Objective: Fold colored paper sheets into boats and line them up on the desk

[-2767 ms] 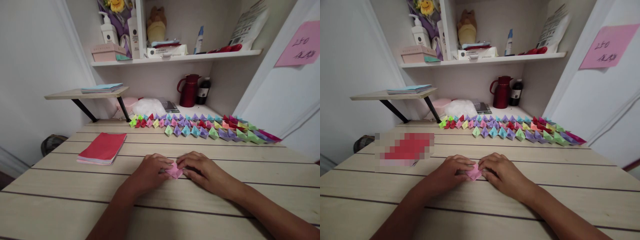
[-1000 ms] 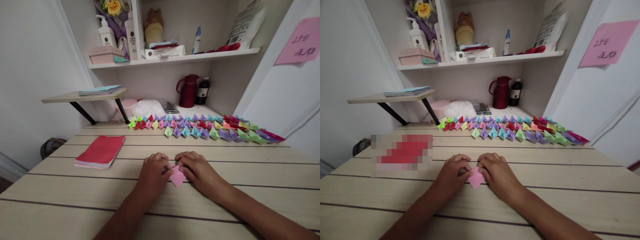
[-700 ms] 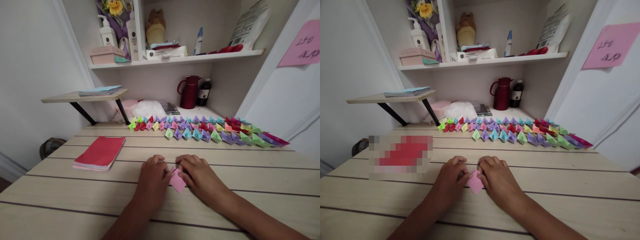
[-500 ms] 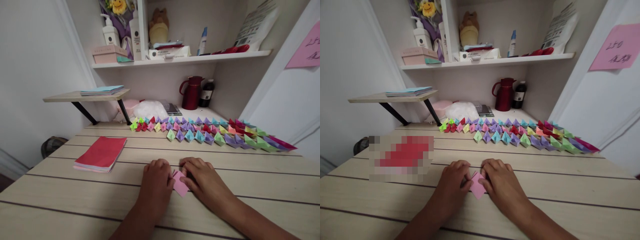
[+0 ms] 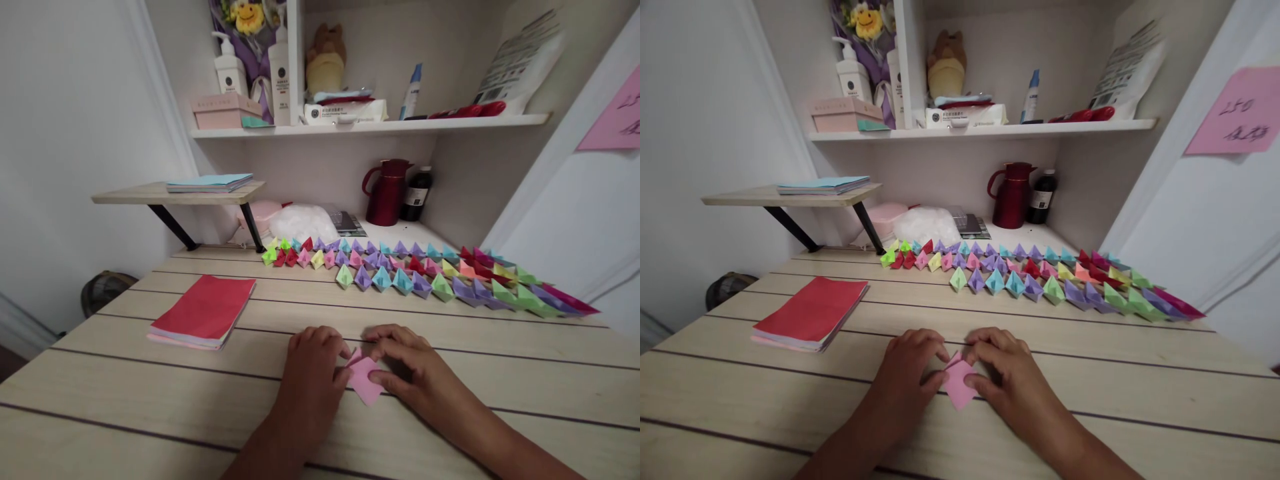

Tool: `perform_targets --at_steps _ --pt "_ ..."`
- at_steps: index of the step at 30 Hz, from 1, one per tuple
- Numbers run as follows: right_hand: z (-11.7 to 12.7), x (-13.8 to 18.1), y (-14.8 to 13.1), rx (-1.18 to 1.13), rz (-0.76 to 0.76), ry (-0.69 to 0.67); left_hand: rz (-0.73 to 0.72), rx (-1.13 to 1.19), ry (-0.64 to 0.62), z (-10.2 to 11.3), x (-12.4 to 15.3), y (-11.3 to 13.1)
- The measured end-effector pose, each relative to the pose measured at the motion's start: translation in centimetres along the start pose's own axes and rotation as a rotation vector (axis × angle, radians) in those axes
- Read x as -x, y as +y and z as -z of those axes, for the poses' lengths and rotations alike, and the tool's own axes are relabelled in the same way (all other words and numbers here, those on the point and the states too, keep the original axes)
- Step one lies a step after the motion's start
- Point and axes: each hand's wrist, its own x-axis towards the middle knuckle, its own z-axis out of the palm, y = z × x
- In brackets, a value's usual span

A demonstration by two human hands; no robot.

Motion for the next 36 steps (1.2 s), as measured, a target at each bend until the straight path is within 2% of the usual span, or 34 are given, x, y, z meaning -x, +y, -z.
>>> perform_targets --at_steps 11,24,36 --pt "0.5 0.6 0.0 0.091 0.082 -0.046 -0.018 -0.031 -0.056 0.2 -0.1 0.1" --pt "0.1 0.1 -0.4 0.089 -0.023 0.007 -0.029 -0.241 -0.206 1.3 -0.1 2.0" --pt "-0.6 -0.3 -1.0 0.429 -0.087 0.108 -0.062 -0.252 -0.181 1.0 0.1 1.6"
